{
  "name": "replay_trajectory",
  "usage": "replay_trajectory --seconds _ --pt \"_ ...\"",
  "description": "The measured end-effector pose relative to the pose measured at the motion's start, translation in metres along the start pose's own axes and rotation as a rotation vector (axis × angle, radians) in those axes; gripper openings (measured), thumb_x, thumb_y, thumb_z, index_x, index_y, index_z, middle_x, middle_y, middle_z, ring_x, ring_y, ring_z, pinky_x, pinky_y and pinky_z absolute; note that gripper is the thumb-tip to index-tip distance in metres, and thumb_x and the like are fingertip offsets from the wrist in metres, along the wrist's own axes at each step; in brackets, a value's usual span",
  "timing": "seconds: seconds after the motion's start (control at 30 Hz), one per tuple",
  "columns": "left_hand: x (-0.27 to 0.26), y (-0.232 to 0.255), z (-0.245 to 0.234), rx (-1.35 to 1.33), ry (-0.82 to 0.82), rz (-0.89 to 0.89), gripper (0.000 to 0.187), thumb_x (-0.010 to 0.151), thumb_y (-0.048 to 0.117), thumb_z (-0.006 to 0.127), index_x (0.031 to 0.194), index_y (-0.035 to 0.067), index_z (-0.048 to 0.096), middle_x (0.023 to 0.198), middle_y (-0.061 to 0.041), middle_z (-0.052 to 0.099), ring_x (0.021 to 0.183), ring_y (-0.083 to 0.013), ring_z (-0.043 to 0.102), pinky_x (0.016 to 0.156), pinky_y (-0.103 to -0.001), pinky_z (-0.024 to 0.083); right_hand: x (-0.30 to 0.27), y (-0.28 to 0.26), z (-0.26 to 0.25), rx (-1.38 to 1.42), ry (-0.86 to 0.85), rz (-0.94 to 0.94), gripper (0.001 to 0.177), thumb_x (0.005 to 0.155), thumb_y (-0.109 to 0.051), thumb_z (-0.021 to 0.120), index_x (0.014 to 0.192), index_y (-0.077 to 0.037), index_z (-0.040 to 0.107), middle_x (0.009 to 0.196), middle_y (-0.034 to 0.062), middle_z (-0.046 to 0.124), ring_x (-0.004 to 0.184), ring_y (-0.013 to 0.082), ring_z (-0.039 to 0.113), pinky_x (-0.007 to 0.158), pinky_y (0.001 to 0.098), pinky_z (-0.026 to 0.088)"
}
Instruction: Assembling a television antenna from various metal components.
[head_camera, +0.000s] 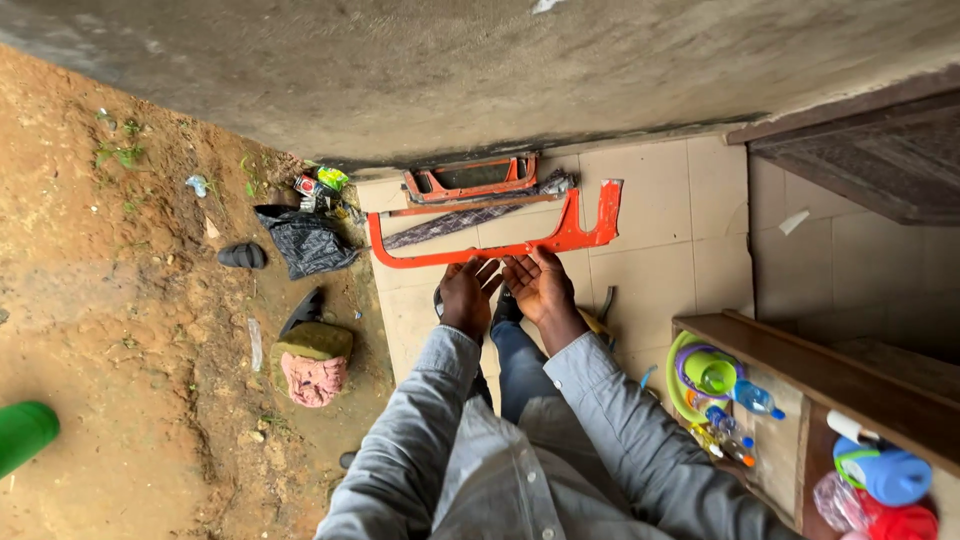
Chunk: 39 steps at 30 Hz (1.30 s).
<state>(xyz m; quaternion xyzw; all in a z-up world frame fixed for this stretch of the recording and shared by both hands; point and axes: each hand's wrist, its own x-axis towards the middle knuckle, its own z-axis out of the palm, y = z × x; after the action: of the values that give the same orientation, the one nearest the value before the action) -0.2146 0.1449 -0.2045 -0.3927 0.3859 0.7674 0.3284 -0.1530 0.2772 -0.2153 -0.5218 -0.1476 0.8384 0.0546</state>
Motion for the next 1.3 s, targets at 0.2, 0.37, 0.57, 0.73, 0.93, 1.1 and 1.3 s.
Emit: replay_trajectory --seconds 0.2,0.37,0.57,0.73,0.93,1.1,1.3 --pt "0.067 -0.014 -0.011 -0.080 0.067 -0.022 0.020 0.105 0.016 0.045 0.123 0.006 0.047 0.117 -0.017 0.065 0.109 -0.0389 0.070 0.092 -0.053 0.055 0.090 0.008 -0.035 0.033 -0.017 0.024 0.032 0.099 -0.030 0.065 0.119 -0.006 0.063 0.109 0.0117 0.069 0.103 0.0293 0.068 0.088 0.0428 0.060" --pt "0.120 -0.026 -0.021 -0.197 0.034 -0.042 0.027 0.106 0.020 0.039 0.130 0.013 0.050 0.124 -0.013 0.066 0.107 -0.0353 0.069 0.092 -0.051 0.054 0.143 0.013 -0.041 0.003 0.029 0.031 0.030 0.096 -0.031 0.064 0.117 -0.009 0.062 0.105 0.0104 0.069 0.102 0.0285 0.070 0.087 0.0424 0.060" --pt "0.178 -0.044 -0.038 -0.200 0.000 -0.017 0.025 0.108 0.019 0.037 0.126 0.009 0.050 0.123 -0.015 0.067 0.105 -0.0350 0.070 0.091 -0.050 0.057 0.203 0.020 -0.060 -0.032 -0.014 0.014 0.036 0.098 -0.035 0.066 0.118 -0.005 0.063 0.106 0.0103 0.071 0.101 0.0258 0.069 0.089 0.0411 0.059" --pt "0.233 -0.055 -0.049 -0.172 0.036 -0.030 0.021 0.108 0.018 0.041 0.125 0.011 0.051 0.121 -0.013 0.067 0.105 -0.0330 0.069 0.090 -0.049 0.056 0.258 0.029 -0.069 -0.045 -0.008 0.017 0.034 0.098 -0.034 0.065 0.118 -0.006 0.064 0.107 0.0093 0.071 0.102 0.0249 0.069 0.091 0.0406 0.058" --pt "0.305 -0.073 -0.072 -0.192 -0.008 -0.008 0.026 0.109 0.024 0.037 0.127 0.008 0.049 0.123 -0.013 0.066 0.111 -0.0335 0.069 0.091 -0.051 0.056 0.344 0.049 -0.092 -0.070 -0.016 0.000 0.030 0.100 -0.033 0.063 0.119 -0.009 0.064 0.109 0.0089 0.071 0.103 0.0244 0.068 0.090 0.0405 0.058" --pt "0.350 -0.083 -0.080 -0.211 0.022 0.013 0.025 0.107 0.029 0.039 0.126 0.015 0.050 0.128 -0.011 0.062 0.119 -0.0309 0.062 0.098 -0.052 0.052 0.395 0.068 -0.102 -0.057 -0.019 0.000 0.029 0.099 -0.032 0.064 0.119 -0.011 0.063 0.112 0.0093 0.070 0.105 0.0254 0.068 0.090 0.0402 0.058" --pt "0.425 -0.128 -0.139 -0.268 -0.126 0.059 0.036 0.115 0.038 0.039 0.133 0.008 0.049 0.132 -0.010 0.057 0.126 -0.0331 0.055 0.108 -0.056 0.046 0.428 0.090 -0.135 -0.006 -0.129 -0.030 0.034 0.097 -0.032 0.070 0.123 -0.011 0.060 0.116 0.0089 0.069 0.110 0.0274 0.067 0.092 0.0417 0.057"
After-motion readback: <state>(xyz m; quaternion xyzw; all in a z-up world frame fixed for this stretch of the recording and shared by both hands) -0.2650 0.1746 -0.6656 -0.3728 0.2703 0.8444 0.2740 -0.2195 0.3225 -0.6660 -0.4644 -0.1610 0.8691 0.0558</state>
